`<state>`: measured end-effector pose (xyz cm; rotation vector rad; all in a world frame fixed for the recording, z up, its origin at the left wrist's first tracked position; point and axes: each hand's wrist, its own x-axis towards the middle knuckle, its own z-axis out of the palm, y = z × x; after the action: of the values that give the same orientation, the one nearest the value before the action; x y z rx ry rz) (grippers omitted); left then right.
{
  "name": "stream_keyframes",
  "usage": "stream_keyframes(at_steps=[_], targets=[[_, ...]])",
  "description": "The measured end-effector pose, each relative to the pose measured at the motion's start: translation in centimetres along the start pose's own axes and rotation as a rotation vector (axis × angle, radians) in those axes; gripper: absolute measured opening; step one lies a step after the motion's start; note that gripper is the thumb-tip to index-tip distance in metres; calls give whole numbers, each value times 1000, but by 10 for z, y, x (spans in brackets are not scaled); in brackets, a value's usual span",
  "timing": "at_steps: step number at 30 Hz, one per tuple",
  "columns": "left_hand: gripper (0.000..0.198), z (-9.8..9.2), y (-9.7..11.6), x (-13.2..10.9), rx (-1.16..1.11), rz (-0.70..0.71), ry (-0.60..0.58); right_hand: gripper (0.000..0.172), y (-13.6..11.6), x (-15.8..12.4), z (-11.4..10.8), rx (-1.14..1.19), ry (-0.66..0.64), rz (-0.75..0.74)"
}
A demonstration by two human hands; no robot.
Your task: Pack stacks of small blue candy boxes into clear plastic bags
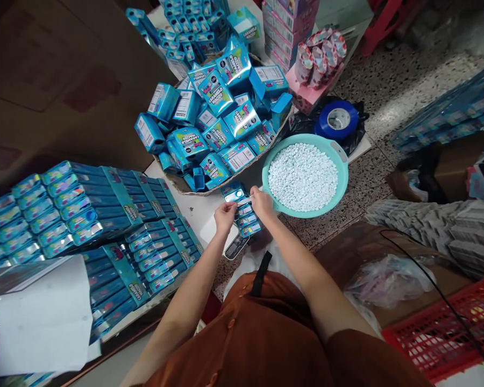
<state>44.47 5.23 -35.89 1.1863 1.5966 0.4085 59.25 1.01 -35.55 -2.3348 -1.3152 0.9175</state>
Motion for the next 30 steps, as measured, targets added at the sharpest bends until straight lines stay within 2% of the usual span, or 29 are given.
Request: stream_keyframes(at_steps=[11,13,16,18,21,23,25,27,28,30], targets=[[8,8,13,-9,314,75,73,14,-13,2,6,-84,-66,26],[15,8,14,-11,358,58,123,18,-13,2,4,-92,-66,29],[36,6,13,-11,399,3,223,23,-12,1,3,-106,-63,26],[42,6,11,-10,394,-27,245,24,-12,-2,2,-111,-65,4],[27,3,11,-21,344,-7,242,25,-14,-11,0,-109,-54,-53],[17,-3,15,-37,302,68,253,28,-14,-19,-3,-100,-26,-96],[16,-17,22,-55,270,185,262,33,-9,-25,-5,-83,10,-146],[18,-47,27,-74,259,380,262,36,1,-30,-7,-23,94,-202],[19,-69,30,-84,277,509,274,38,6,-32,-7,16,139,-250],[20,-129,33,-100,367,751,360,41,16,-39,-10,52,204,-296]])
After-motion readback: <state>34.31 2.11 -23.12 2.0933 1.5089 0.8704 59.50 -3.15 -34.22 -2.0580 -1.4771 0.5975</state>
